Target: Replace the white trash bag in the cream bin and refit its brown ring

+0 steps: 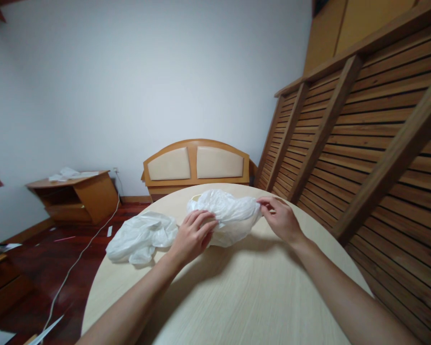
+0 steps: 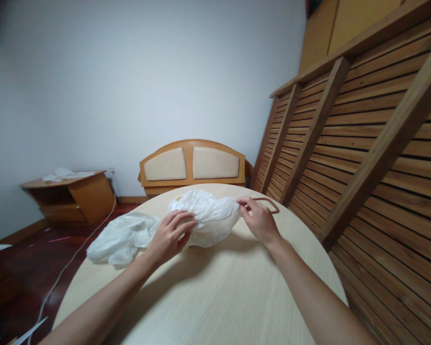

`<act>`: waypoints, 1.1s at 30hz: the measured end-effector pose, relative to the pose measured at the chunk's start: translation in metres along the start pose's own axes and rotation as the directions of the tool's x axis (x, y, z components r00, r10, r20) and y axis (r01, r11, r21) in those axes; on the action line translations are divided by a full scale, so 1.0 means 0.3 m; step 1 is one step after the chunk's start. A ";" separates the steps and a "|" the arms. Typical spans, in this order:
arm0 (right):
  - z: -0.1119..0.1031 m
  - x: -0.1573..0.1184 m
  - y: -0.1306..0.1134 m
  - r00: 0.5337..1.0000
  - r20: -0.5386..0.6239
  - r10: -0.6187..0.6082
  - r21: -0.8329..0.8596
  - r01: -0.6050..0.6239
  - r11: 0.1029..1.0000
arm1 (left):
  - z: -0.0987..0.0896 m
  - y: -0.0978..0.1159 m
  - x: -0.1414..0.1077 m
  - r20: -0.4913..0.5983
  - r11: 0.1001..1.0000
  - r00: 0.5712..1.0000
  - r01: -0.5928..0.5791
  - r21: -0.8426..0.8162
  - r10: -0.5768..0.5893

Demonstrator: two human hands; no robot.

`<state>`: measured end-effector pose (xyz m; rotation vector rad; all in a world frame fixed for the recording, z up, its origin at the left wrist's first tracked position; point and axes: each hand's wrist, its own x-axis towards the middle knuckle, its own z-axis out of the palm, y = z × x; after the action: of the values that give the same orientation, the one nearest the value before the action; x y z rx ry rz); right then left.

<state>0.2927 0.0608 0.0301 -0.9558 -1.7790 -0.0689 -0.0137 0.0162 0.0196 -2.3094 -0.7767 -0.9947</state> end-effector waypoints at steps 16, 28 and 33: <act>0.015 -0.004 -0.019 0.978 0.203 -0.044 -0.020 0.049 0.999 | 0.025 -0.051 -0.028 -0.120 0.967 0.972 0.217 0.137 -0.201; -0.002 0.007 -0.002 1.000 -0.012 0.016 -0.067 -0.017 0.998 | -0.015 -0.044 -0.007 -0.245 0.980 0.950 0.199 0.004 -0.192; -0.003 0.009 -0.003 1.000 -0.008 -0.014 -0.105 0.013 0.994 | -0.013 -0.063 -0.013 -0.292 0.908 0.860 0.392 -0.148 -0.419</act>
<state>0.2927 0.0613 0.0330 -1.0168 -1.7886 -0.1768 -0.0305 0.0260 0.0232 -2.0092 -1.1275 -1.5678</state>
